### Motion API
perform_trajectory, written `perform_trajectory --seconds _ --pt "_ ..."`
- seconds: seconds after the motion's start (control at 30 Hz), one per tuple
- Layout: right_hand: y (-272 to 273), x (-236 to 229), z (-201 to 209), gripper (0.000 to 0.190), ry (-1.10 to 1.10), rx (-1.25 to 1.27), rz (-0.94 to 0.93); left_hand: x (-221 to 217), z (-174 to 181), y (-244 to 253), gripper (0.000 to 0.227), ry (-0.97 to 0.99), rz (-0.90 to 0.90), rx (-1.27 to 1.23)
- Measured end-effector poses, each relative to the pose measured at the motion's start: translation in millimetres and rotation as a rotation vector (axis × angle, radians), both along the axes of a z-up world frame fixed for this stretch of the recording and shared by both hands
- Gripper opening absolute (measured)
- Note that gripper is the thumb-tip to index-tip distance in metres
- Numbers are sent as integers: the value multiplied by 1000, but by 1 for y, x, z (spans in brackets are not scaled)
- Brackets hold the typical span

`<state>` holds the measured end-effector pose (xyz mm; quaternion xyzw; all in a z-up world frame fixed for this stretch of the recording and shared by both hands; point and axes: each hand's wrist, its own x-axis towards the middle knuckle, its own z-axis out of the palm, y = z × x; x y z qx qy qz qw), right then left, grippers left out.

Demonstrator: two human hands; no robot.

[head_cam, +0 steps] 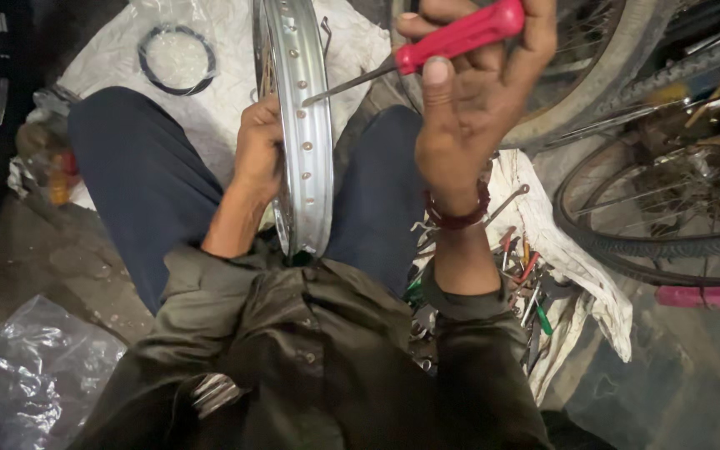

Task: The person sits on the floor and uses a red-handled screwdriver to tighten or adjust the nipples on a bicycle rim held between their legs. The person rotates the rim periodically to access different sections while working in a cluttered workshop.

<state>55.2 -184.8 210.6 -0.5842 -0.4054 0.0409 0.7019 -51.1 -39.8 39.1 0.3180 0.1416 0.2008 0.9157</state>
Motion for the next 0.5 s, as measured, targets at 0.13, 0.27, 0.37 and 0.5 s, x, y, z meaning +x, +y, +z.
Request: perform_trajectory --seconds 0.13,0.27,0.37,0.5 --pt "-3 -3 1 66 25 -21 -9 -11 19 -2 31 -1 102 -171" --pt "-5 -7 3 67 63 -16 2 -28 35 -10 26 92 94 274" --pt "-7 -10 6 68 56 -18 2 -30 42 -16 20 293 161 648" --pt "-16 -18 11 69 55 -50 -9 -29 51 -24 21 448 238 882"
